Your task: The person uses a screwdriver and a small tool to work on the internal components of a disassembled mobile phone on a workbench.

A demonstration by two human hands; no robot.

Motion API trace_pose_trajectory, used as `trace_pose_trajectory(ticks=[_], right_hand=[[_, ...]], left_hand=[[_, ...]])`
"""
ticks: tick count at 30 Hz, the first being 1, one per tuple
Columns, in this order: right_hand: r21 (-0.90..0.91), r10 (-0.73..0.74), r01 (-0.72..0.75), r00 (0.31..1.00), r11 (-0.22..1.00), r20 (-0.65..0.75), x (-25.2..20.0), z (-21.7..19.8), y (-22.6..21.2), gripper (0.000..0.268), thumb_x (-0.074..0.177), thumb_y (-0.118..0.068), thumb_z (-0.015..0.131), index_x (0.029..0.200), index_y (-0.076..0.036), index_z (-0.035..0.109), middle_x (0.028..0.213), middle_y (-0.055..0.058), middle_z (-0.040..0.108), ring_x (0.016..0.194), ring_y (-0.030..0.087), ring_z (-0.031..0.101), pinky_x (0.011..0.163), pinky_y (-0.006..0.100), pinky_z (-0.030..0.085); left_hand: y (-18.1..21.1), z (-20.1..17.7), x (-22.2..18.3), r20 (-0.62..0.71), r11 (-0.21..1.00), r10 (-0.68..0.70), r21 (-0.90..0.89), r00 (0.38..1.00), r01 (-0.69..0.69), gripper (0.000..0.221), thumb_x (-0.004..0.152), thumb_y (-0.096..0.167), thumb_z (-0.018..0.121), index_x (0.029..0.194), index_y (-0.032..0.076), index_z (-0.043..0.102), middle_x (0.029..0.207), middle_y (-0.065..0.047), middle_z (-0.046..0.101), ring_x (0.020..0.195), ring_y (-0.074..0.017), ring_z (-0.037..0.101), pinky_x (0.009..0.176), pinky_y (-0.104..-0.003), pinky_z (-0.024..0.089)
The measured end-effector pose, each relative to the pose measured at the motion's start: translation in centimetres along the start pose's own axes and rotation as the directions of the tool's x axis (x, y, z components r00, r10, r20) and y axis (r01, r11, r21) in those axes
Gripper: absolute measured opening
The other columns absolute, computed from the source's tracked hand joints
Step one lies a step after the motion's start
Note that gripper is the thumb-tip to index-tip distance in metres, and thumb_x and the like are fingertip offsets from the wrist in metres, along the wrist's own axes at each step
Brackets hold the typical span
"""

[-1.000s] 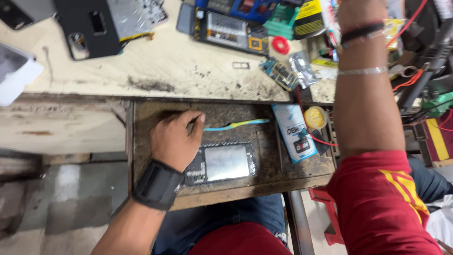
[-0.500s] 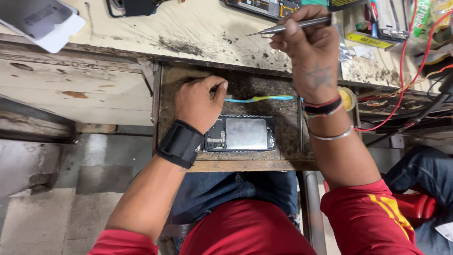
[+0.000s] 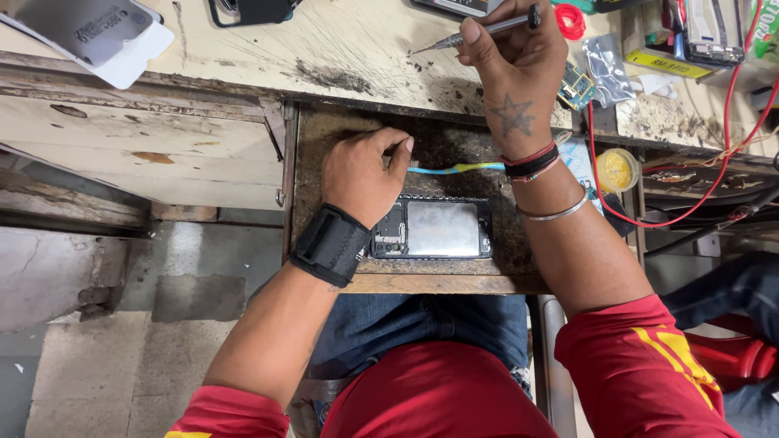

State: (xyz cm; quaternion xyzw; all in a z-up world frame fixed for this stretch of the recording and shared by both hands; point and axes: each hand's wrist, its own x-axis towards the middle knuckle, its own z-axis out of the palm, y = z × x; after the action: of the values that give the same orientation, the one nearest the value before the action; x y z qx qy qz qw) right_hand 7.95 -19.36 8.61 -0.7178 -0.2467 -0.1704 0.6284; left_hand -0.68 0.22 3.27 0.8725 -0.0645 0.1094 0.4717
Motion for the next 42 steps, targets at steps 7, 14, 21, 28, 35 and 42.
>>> trace_pose_trajectory(ticks=[7, 14, 21, 28, 35, 42], right_hand=[[0.015, 0.029, -0.029, 1.000, 0.999, 0.011, 0.0, 0.2, 0.0, 0.025, 0.111, -0.010, 0.079, 0.115, -0.001, 0.055, 0.101, 0.007, 0.069, 0.088, 0.015, 0.074, 0.079, 0.027, 0.064], [0.034, 0.075, -0.074, 0.997, 0.997, -0.014, 0.0, -0.2, -0.3, 0.026, 0.110, -0.012, 0.079, 0.115, -0.002, 0.055, 0.100, 0.009, 0.072, 0.087, 0.016, 0.075, 0.077, 0.026, 0.062], [0.090, 0.103, -0.097, 0.993, 0.991, -0.055, -0.3, -0.2, -1.0, 0.028, 0.108, -0.012, 0.080, 0.115, -0.002, 0.055, 0.100, 0.010, 0.072, 0.091, 0.018, 0.076, 0.077, 0.029, 0.064], [0.129, 0.137, -0.130, 0.990, 0.983, -0.045, -3.3, -1.5, -3.7, 0.027, 0.110, -0.009, 0.079, 0.117, -0.003, 0.053, 0.099, 0.014, 0.074, 0.086, 0.018, 0.074, 0.079, 0.029, 0.063], [0.138, 0.246, -0.237, 0.968, 0.962, -0.051, -7.5, -1.7, -4.9, 0.027, 0.109, -0.005, 0.078, 0.118, -0.001, 0.053, 0.099, 0.014, 0.073, 0.087, 0.017, 0.073, 0.082, 0.028, 0.062], [0.132, 0.289, -0.281, 0.956, 0.951, -0.044, -8.3, -1.8, -4.2, 0.028, 0.107, -0.003, 0.079, 0.117, -0.001, 0.053, 0.101, 0.015, 0.074, 0.088, 0.017, 0.074, 0.081, 0.027, 0.062]], left_hand=[[0.0, 0.0, 0.0, -0.003, 1.000, 0.011, 0.002, 1.000, -0.011, 0.017, 0.095, 0.030, 0.070, 0.099, 0.017, 0.079, 0.086, -0.006, 0.079, 0.067, -0.0249, 0.075, 0.067, -0.039, 0.058], [0.1, -0.1, 0.0, -0.015, 1.000, 0.012, -0.005, 1.000, -0.012, 0.017, 0.095, 0.030, 0.070, 0.098, 0.016, 0.079, 0.085, -0.007, 0.078, 0.070, -0.0267, 0.075, 0.066, -0.040, 0.058], [-0.1, 0.0, 0.0, -0.042, 0.999, 0.000, -0.039, 0.999, -0.002, 0.017, 0.095, 0.030, 0.072, 0.098, 0.016, 0.079, 0.087, -0.007, 0.079, 0.069, -0.0249, 0.075, 0.066, -0.038, 0.058], [-0.1, 0.0, 0.1, -0.082, 0.989, 0.003, -0.150, 0.997, -0.015, 0.029, 0.090, 0.035, 0.078, 0.106, 0.011, 0.076, 0.098, -0.003, 0.081, 0.089, -0.0167, 0.079, 0.078, -0.031, 0.062], [0.1, 0.1, -0.3, -0.091, 0.960, 0.120, -0.244, 0.989, -0.139, 0.038, 0.086, 0.034, 0.087, 0.113, 0.009, 0.077, 0.100, -0.005, 0.081, 0.092, -0.0159, 0.080, 0.079, -0.030, 0.062], [0.1, 0.0, -0.2, -0.076, 0.949, 0.177, -0.249, 0.981, -0.191, 0.024, 0.087, 0.027, 0.086, 0.104, 0.011, 0.080, 0.093, -0.004, 0.081, 0.082, -0.0130, 0.080, 0.070, -0.026, 0.062]])
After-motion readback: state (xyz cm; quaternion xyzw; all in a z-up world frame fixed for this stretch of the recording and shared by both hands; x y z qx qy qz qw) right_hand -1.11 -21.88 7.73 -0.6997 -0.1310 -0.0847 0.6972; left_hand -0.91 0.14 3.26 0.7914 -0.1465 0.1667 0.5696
